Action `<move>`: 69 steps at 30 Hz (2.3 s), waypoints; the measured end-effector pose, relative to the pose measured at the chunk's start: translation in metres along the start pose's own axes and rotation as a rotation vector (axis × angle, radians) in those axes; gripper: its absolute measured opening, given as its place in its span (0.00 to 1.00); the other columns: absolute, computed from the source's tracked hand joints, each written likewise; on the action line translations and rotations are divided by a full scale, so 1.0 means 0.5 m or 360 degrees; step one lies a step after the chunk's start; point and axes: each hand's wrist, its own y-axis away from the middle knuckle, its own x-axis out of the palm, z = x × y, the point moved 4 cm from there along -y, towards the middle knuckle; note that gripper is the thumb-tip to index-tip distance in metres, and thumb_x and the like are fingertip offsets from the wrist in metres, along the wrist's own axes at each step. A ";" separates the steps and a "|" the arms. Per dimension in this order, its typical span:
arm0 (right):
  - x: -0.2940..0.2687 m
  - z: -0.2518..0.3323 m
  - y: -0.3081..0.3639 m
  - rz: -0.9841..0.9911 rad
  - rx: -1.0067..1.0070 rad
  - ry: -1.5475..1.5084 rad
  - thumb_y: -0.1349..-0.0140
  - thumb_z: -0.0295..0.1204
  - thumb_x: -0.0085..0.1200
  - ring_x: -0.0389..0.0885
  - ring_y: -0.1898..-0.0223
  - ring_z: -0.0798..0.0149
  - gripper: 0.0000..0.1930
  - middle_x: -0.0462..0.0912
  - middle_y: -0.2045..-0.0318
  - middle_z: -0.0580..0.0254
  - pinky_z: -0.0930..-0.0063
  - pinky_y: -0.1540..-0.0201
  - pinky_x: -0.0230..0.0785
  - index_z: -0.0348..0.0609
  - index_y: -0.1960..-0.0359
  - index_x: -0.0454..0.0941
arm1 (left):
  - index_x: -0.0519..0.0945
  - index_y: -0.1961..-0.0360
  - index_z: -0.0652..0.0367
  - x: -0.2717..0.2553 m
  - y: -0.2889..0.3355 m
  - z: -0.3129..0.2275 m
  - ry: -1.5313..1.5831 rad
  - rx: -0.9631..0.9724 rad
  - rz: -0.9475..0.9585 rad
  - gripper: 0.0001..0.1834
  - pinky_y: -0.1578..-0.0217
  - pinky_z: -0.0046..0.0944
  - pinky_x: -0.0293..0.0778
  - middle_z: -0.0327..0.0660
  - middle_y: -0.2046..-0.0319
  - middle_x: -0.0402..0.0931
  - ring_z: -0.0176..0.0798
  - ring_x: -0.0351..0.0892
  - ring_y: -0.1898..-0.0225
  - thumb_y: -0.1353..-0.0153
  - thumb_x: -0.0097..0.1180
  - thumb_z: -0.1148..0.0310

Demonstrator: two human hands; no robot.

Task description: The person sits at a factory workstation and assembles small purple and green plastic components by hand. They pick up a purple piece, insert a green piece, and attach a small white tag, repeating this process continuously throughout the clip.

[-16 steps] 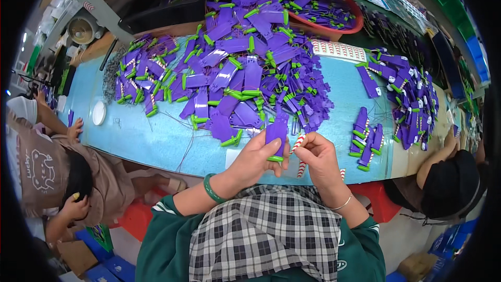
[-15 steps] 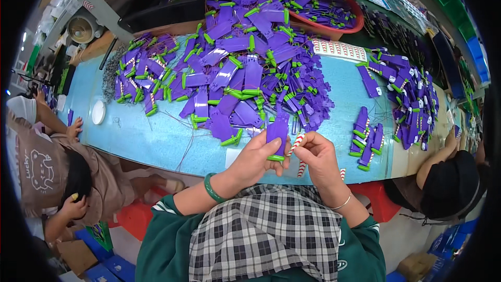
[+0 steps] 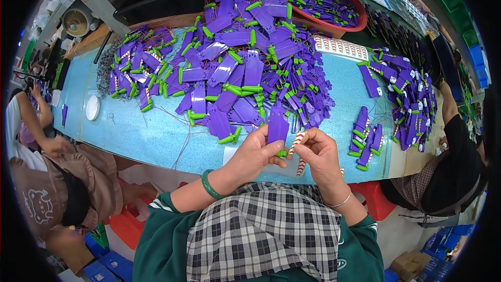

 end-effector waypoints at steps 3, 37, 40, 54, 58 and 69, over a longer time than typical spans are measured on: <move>-0.001 -0.008 -0.001 0.0000 0.0015 0.0073 0.42 0.23 0.59 0.78 0.68 0.73 0.05 0.80 0.70 0.64 0.79 0.62 0.71 0.37 0.68 0.75 | 0.63 0.40 0.56 0.002 0.005 -0.003 -0.0002 0.0104 0.0053 0.21 0.65 0.36 0.80 0.39 0.53 0.73 0.34 0.78 0.58 0.33 0.48 0.68; -0.002 -0.026 0.018 -0.0253 -0.0204 0.0380 0.47 0.21 0.62 0.73 0.73 0.74 0.06 0.78 0.75 0.66 0.79 0.69 0.65 0.38 0.74 0.75 | 0.63 0.42 0.59 0.030 0.016 0.001 -0.0404 0.0210 0.0079 0.20 0.54 0.40 0.80 0.39 0.49 0.68 0.34 0.73 0.49 0.34 0.49 0.74; 0.007 0.014 0.018 -0.0291 -0.0786 0.0920 0.50 0.20 0.63 0.73 0.76 0.69 0.07 0.77 0.79 0.64 0.76 0.71 0.64 0.40 0.77 0.75 | 0.64 0.43 0.60 0.030 0.017 0.010 -0.0332 0.0220 0.0122 0.18 0.54 0.40 0.80 0.39 0.50 0.69 0.34 0.74 0.50 0.34 0.49 0.72; 0.005 0.018 0.009 -0.0144 -0.0555 0.1080 0.51 0.28 0.62 0.78 0.63 0.62 0.14 0.79 0.63 0.57 0.70 0.57 0.71 0.38 0.64 0.75 | 0.64 0.43 0.60 0.044 0.027 -0.003 -0.0875 0.0662 0.0217 0.18 0.64 0.34 0.77 0.39 0.54 0.69 0.32 0.74 0.57 0.30 0.41 0.63; 0.009 -0.033 0.001 0.0050 -0.0183 0.0437 0.57 0.36 0.68 0.79 0.57 0.58 0.29 0.78 0.58 0.52 0.69 0.57 0.73 0.35 0.53 0.74 | 0.72 0.58 0.57 0.038 0.023 0.015 -0.0118 0.0038 0.0277 0.20 0.76 0.35 0.70 0.40 0.72 0.72 0.34 0.73 0.73 0.30 0.35 0.53; 0.012 -0.023 0.005 0.0340 0.0040 0.0029 0.38 0.35 0.51 0.79 0.60 0.65 0.15 0.82 0.64 0.53 0.71 0.53 0.69 0.31 0.69 0.81 | 0.71 0.73 0.60 0.075 0.023 0.065 0.0555 -0.0806 0.0666 0.26 0.88 0.25 0.50 0.34 0.89 0.59 0.26 0.55 0.88 0.30 0.32 0.50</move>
